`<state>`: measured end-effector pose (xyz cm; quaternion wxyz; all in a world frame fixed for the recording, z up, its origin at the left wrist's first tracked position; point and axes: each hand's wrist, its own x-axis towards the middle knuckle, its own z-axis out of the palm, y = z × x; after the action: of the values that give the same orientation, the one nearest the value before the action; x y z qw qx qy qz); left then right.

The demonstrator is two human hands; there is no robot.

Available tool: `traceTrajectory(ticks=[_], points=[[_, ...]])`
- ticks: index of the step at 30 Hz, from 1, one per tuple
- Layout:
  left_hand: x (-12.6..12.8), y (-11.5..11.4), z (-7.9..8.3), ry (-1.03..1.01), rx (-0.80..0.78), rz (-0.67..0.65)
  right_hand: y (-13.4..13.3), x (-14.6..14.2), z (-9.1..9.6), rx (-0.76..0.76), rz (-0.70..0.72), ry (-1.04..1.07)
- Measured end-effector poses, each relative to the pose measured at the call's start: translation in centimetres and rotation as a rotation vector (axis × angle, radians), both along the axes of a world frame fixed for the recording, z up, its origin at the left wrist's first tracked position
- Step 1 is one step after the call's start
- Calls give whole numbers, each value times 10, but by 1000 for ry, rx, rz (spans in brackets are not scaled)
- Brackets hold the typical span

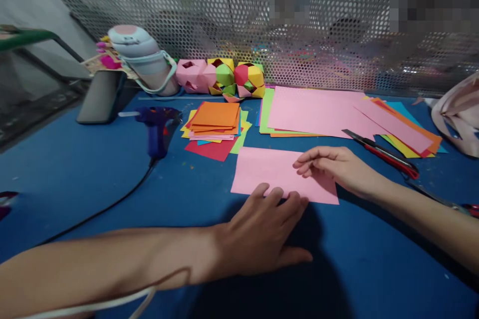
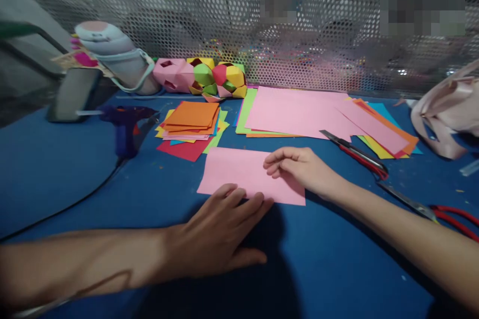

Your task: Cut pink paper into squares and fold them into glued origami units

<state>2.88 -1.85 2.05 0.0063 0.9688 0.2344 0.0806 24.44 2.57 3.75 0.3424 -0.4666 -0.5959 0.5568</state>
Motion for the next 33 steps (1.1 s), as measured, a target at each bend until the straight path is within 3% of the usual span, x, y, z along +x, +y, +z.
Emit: traceTrajectory(ticks=[4,9,13,16,26,33], points=[[1,2,1,24,-47,-11,-6,6,3,9,-1,-110],[2,2,2,49,-49,-9,-13,-2,7,125,74,-269],[2,1,1,55,-14,-4,-19,-8,4,298,277,-408],[2,0,-1,27,-7,2,-19,-12,0,399,470,-381],[3,0,2,-53,-115,2,18,-48,3,412,819,-334],[1,-2,-1,-35,-65,16,42,-83,2,467,880,-382]])
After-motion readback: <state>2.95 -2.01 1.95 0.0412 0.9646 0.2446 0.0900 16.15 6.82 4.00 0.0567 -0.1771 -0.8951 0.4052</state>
